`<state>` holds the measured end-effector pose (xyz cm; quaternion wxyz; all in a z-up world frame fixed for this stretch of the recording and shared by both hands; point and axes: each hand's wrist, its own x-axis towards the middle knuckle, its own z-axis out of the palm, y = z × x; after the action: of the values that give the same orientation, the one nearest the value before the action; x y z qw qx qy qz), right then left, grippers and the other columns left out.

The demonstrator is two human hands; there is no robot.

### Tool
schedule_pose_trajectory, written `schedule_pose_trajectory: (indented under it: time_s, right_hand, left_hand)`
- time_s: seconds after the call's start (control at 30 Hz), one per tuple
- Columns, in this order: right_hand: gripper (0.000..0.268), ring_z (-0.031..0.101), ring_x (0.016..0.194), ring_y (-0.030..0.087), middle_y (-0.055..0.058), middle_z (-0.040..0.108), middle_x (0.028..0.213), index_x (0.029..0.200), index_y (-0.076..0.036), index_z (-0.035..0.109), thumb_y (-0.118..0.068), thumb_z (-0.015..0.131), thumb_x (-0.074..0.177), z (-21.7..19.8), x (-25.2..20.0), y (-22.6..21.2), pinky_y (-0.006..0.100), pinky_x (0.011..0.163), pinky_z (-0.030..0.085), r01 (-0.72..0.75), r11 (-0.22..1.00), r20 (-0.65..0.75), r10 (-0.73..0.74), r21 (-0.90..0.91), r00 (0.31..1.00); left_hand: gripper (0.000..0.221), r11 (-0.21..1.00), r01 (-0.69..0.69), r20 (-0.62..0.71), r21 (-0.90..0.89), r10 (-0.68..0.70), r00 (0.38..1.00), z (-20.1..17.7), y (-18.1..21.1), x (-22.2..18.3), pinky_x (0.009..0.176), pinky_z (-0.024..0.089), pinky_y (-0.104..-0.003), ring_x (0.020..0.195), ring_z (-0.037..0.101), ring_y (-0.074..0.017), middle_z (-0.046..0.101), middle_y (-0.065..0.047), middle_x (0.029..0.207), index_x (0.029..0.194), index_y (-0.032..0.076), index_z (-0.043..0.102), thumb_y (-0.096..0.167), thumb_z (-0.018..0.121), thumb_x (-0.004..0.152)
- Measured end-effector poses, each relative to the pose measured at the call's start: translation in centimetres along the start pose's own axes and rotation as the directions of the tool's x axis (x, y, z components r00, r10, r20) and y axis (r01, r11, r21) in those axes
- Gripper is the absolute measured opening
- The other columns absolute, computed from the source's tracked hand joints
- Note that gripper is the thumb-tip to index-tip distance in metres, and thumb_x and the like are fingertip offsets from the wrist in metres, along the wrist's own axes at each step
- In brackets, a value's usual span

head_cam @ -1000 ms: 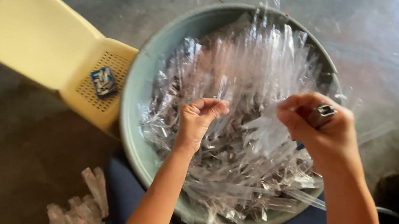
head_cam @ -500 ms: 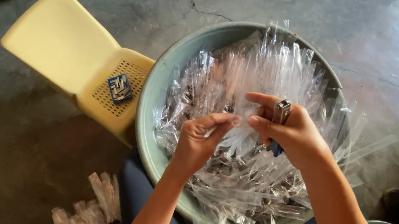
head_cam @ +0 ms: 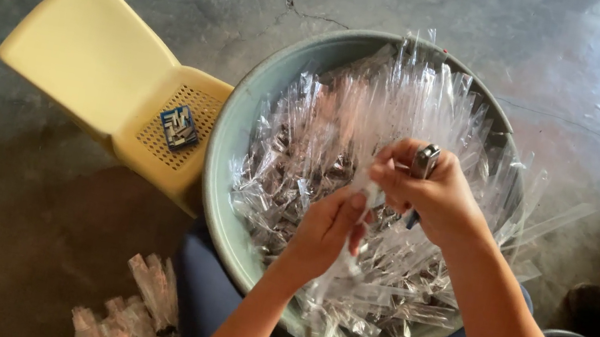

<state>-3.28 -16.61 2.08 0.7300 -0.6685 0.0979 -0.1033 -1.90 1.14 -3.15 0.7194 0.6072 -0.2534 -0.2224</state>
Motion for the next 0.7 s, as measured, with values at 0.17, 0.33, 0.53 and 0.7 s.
schedule_pose_trajectory:
  time_s: [0.17, 0.33, 0.53, 0.7]
  right_hand:
    - [0.049, 0.063, 0.071, 0.006, -0.001, 0.066, 0.086, 0.134, -0.003, 0.054, -0.010, 0.076, 0.090, 3.0, 0.7, 1.6, 0.018, 0.058, 0.047, 0.056, 0.881, -0.318, 0.110, 0.470, 0.942]
    - [0.047, 0.073, 0.072, 0.026, 0.017, 0.073, 0.092, 0.124, 0.003, 0.064, -0.027, 0.074, 0.089, 5.5, -1.3, 2.9, 0.038, 0.064, 0.060, -0.232, 0.780, -0.130, 0.370, 0.581, 0.920]
    - [0.053, 0.063, 0.044, 0.030, 0.018, 0.057, 0.061, 0.074, 0.002, 0.059, -0.045, 0.066, 0.097, 6.6, 1.1, 3.8, 0.040, 0.042, 0.056, -0.080, 0.908, -0.262, 0.202, 0.411, 0.944]
    - [0.059, 0.045, 0.022, 0.029, 0.009, 0.033, 0.038, 0.053, -0.005, 0.041, -0.027, 0.068, 0.101, 6.4, 3.2, 7.4, 0.041, 0.029, 0.044, 0.064, 0.931, -0.326, 0.061, 0.359, 0.943]
  left_hand:
    - [0.045, 0.992, 0.073, -0.048, 0.101, -0.068, 0.997, -0.2, 0.5, -0.2, 0.055, 0.053, -0.028, 0.044, 0.062, -0.0165, 0.055, -0.004, 0.048, 0.078, 0.006, 0.059, 0.032, 0.044, 0.112]
    - [0.046, 0.882, 0.052, -0.187, 0.469, 0.042, 0.981, -2.6, -1.7, 0.0, 0.064, 0.053, -0.044, 0.058, 0.067, -0.0329, 0.063, -0.014, 0.058, 0.083, 0.008, 0.058, 0.039, 0.039, 0.111]
    - [0.036, 0.846, -0.017, -0.033, 0.533, 0.041, 0.999, -1.7, -2.2, -1.6, 0.061, 0.054, -0.044, 0.058, 0.069, -0.0316, 0.064, -0.004, 0.054, 0.087, 0.015, 0.060, 0.037, 0.043, 0.109]
    - [0.021, 0.988, 0.135, 0.021, 0.071, -0.137, 0.990, -2.4, -2.8, -4.4, 0.048, 0.050, -0.028, 0.042, 0.059, -0.0167, 0.059, -0.004, 0.048, 0.092, 0.006, 0.064, 0.019, 0.057, 0.107]
